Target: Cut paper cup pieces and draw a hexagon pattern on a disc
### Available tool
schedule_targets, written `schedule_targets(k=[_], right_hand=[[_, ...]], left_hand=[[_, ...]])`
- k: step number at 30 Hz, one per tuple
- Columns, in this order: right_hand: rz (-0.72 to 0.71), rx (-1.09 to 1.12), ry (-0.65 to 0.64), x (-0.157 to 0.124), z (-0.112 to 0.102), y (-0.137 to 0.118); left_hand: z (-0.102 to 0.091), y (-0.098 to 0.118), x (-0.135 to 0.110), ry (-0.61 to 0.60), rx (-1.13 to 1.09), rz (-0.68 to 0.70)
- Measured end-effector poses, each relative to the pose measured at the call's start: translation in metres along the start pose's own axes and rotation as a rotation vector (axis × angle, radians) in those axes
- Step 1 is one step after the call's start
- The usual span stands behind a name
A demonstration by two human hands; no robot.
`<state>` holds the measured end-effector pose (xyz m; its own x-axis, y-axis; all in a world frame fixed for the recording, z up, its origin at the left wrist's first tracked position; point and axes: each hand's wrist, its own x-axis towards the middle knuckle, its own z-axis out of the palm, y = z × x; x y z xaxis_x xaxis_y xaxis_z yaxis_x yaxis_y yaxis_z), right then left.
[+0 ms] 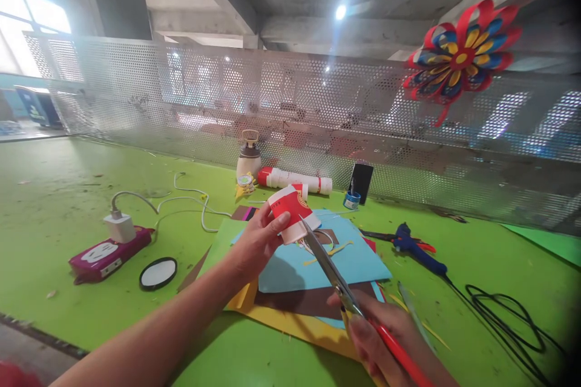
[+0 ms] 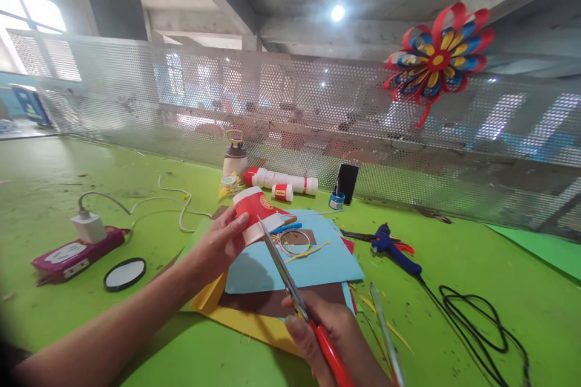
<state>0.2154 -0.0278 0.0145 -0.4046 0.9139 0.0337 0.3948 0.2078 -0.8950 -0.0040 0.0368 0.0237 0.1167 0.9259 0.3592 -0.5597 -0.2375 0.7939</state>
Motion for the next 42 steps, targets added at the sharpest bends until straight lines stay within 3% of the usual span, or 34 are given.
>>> schedule_targets(k=[11,19,31,42], right_hand=[[-0.106,-0.002,0.040,0.002,0.002,0.003],[-0.056,0.049,-0.059,0.006,0.000,0.014],[-0.058,0.072,-0.050,0.001,0.000,-0.001],[-0.077,0.045,-0.053,0.004,0.001,0.004]], left_hand=[[-0.001,0.001,-0.001,0.033,-0.010,-0.002],[0.000,-0.005,-0.004,-0.003,0.026,0.006],[0.000,-0.007,-0.005,-0.015,0.022,0.001],[0.002,-0.015,-0.007,-0.019,0.001,0.000]])
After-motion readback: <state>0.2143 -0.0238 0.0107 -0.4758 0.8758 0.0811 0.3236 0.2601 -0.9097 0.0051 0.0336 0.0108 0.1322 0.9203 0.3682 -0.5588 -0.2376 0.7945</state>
